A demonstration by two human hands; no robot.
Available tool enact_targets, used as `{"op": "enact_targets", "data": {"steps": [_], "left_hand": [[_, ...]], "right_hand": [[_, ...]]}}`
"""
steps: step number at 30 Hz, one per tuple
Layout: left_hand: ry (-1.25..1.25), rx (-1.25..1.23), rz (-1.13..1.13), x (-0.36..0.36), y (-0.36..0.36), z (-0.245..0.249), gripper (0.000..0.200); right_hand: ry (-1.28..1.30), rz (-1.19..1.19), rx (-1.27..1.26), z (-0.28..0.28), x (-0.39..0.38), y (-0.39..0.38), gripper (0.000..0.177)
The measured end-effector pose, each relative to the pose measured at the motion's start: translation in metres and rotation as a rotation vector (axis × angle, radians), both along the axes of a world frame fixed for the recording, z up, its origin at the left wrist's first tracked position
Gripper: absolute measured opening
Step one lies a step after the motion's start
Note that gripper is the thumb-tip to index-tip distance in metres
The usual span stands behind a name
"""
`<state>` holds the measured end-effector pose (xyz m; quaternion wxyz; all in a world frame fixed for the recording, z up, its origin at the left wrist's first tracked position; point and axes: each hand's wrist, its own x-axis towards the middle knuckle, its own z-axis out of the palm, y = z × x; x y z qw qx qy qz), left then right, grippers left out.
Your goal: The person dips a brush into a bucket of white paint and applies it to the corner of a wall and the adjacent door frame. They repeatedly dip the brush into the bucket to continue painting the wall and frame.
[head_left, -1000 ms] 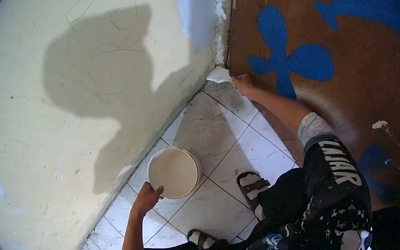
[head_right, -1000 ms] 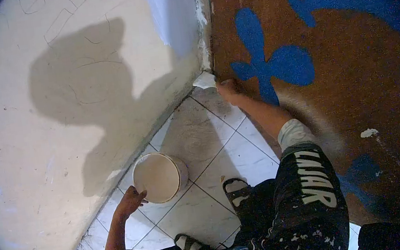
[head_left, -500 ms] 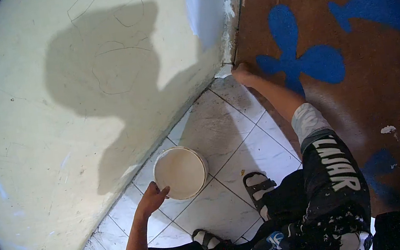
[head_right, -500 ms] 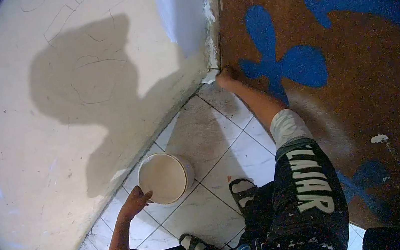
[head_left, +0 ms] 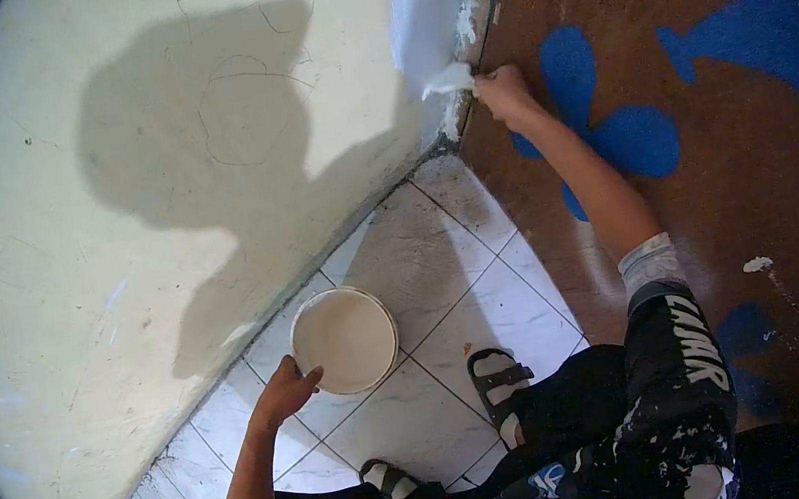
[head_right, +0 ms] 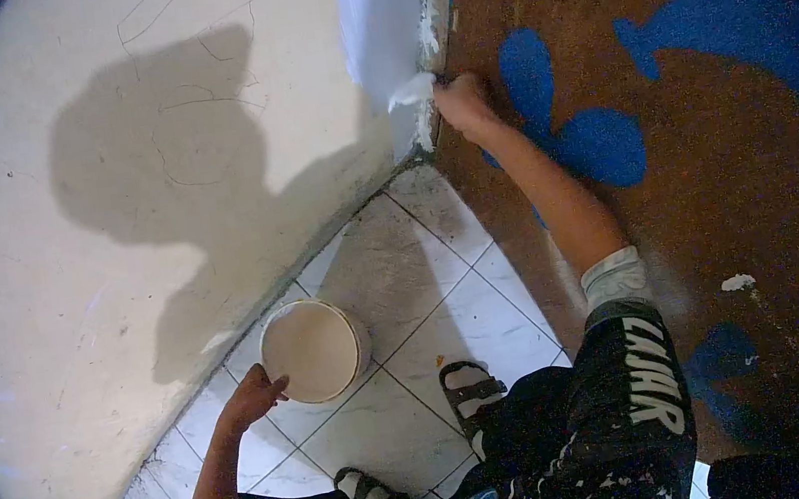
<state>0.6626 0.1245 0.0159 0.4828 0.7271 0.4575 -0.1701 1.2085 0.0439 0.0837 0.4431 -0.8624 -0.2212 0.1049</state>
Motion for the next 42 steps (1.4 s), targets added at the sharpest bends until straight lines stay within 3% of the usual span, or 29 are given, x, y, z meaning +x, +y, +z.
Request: {"op": "enact_targets", "data": {"steps": [8,10,11,13,14,16,20,23,24,26,28,30,32,34,38,40,42], "left_hand": [[-0.016,-0.025,-0.013,-0.007,0.003,-0.016,0.053],[-0.01,-0.031,-0.014,-0.008,0.004,-0.018,0.053],[-0.008,-0.042,-0.016,-0.008,0.005,-0.019,0.052],[-0.002,-0.051,-0.02,-0.007,0.004,-0.016,0.052],[-0.027,-0.045,-0.024,-0.003,0.002,-0.01,0.051],[-0.045,-0.036,-0.031,-0.001,0.0,-0.006,0.051],[-0.05,-0.007,0.03,-0.008,0.0,-0.016,0.05],[-0.041,-0.007,0.028,-0.007,0.003,-0.017,0.05],[-0.014,-0.003,0.026,-0.006,0.003,-0.017,0.051],[-0.023,0.014,0.005,-0.01,0.008,-0.03,0.047],[-0.028,0.03,-0.013,-0.008,0.009,-0.031,0.044],[-0.01,-0.019,0.009,-0.001,0.007,-0.02,0.052],[0.003,0.007,0.006,0.004,0.001,-0.004,0.047],[0.013,0.028,0.006,0.004,-0.001,0.0,0.043],[-0.062,-0.001,-0.014,-0.004,0.004,-0.019,0.042],[-0.046,0.01,-0.034,-0.01,0.008,-0.03,0.042],[-0.014,-0.02,-0.016,-0.01,0.008,-0.028,0.041]], "right_hand": [[-0.009,0.028,0.308,0.126,-0.03,-0.039,0.029],[0.081,0.04,0.598,0.143,-0.041,-0.043,0.027],[0.083,0.037,0.6,0.14,-0.042,-0.039,0.027],[0.268,0.062,0.842,0.126,-0.038,-0.024,0.027],[0.27,0.058,0.844,0.112,-0.035,-0.016,0.027],[0.552,0.179,0.922,0.062,-0.026,-0.001,0.028],[0.898,0.154,0.936,-0.063,-0.017,0.004,0.029],[0.966,0.16,0.843,-0.142,-0.011,-0.013,0.031],[0.949,0.151,0.691,-0.161,-0.01,-0.022,0.032],[0.925,0.141,0.538,-0.172,-0.013,-0.03,0.032],[0.869,-0.055,0.218,-0.182,-0.018,-0.032,0.033],[0.8,-0.028,0.161,-0.187,-0.019,-0.036,0.034],[0.733,0.002,0.11,-0.206,-0.014,-0.032,0.035],[0.216,-0.021,-0.216,-0.242,0.004,-0.017,0.036],[0.088,-0.041,-0.199,-0.187,0.008,0.003,0.037],[-0.005,-0.009,-0.365,-0.173,0.023,0.016,0.036],[-0.077,-0.075,-0.28,-0.159,0.023,0.026,0.035]]}}
